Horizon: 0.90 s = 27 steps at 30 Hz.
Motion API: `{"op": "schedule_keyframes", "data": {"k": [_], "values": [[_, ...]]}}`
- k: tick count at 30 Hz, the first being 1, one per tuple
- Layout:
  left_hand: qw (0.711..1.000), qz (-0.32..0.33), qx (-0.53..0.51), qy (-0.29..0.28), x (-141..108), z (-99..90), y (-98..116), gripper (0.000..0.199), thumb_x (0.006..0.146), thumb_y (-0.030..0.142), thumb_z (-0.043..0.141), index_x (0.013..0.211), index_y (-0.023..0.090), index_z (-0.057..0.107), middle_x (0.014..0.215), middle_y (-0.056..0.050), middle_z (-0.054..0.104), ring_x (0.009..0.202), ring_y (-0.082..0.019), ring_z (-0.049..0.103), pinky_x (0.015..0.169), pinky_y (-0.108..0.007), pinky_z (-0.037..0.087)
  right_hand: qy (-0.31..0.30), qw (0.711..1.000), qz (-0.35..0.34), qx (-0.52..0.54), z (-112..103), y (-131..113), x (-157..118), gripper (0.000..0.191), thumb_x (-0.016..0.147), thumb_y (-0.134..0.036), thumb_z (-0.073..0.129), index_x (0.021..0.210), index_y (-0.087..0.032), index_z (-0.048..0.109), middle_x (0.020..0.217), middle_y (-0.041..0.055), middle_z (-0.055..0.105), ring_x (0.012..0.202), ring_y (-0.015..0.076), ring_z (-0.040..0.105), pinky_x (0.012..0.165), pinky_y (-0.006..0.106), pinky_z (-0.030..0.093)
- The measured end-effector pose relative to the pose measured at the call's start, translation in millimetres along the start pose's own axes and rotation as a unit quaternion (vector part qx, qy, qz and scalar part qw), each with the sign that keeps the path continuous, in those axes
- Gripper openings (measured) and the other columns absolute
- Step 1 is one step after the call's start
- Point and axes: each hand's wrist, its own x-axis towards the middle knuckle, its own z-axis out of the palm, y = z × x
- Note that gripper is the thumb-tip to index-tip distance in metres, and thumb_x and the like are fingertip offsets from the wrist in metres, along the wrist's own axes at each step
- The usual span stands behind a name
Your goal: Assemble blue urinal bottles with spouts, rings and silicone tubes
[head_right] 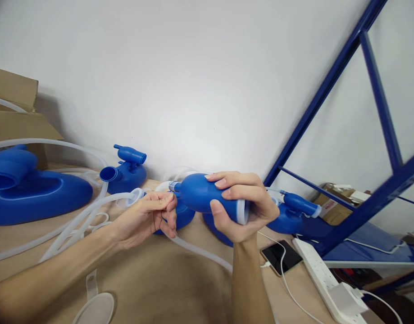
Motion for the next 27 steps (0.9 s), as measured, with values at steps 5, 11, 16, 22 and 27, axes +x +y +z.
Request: {"op": "schedule_keyframes", "data": {"k": [5,11,16,22,27], "values": [[0.999,-0.016,0.037,-0.008,-3.4,0.7,4.6,0.042,0.085,0.051,0.08,0.076,0.014,0.061,0.077,-0.012,0.078,0.068,-0.022,0.078,0.06,-0.026,0.063,-0.004,1.0,-0.018,-0.007,-0.3,0.3,0.8,0.021,0.071,-0.014,0.076,0.085,-0.025,0.065,0.081,-0.0002,0.07,0.062,0.0216,0.073,0.053,0.042,0.069],[0.998,-0.018,0.058,-0.001,-8.6,2.6,10.1,0.041,0.088,0.05,0.076,0.076,0.014,0.063,0.073,-0.011,0.077,0.065,-0.021,0.077,0.057,-0.023,0.061,-0.029,0.998,-0.062,-0.018,0.5,-0.9,5.1,0.018,0.072,-0.018,0.076,0.082,-0.025,0.064,0.08,-0.0005,0.07,0.06,0.0211,0.073,0.048,0.039,0.068],[0.998,-0.033,0.054,-0.016,-9.0,2.8,10.3,0.044,0.083,0.052,0.081,0.072,0.014,0.062,0.069,-0.011,0.077,0.062,-0.021,0.076,0.055,-0.022,0.061,-0.04,0.996,-0.076,-0.022,-1.9,-2.0,7.5,0.016,0.074,-0.018,0.076,0.083,-0.025,0.064,0.08,0.0008,0.072,0.062,0.0219,0.075,0.049,0.038,0.069],[0.997,-0.032,0.066,-0.013,-14.6,7.6,13.4,0.045,0.083,0.053,0.081,0.072,0.014,0.063,0.07,-0.012,0.078,0.062,-0.021,0.077,0.056,-0.022,0.062,-0.004,0.999,-0.036,-0.006,-0.6,-1.4,2.5,0.018,0.076,-0.017,0.076,0.087,-0.024,0.063,0.083,0.0008,0.071,0.067,0.0223,0.076,0.054,0.039,0.069],[0.998,-0.023,0.052,0.01,-16.4,12.1,15.5,0.046,0.081,0.053,0.083,0.07,0.014,0.06,0.064,-0.009,0.075,0.055,-0.019,0.074,0.053,-0.023,0.061,0.029,0.999,0.007,0.034,13.3,0.8,-6.3,0.018,0.077,-0.013,0.074,0.089,-0.022,0.064,0.084,0.0015,0.069,0.073,0.0232,0.078,0.061,0.041,0.07]]}}
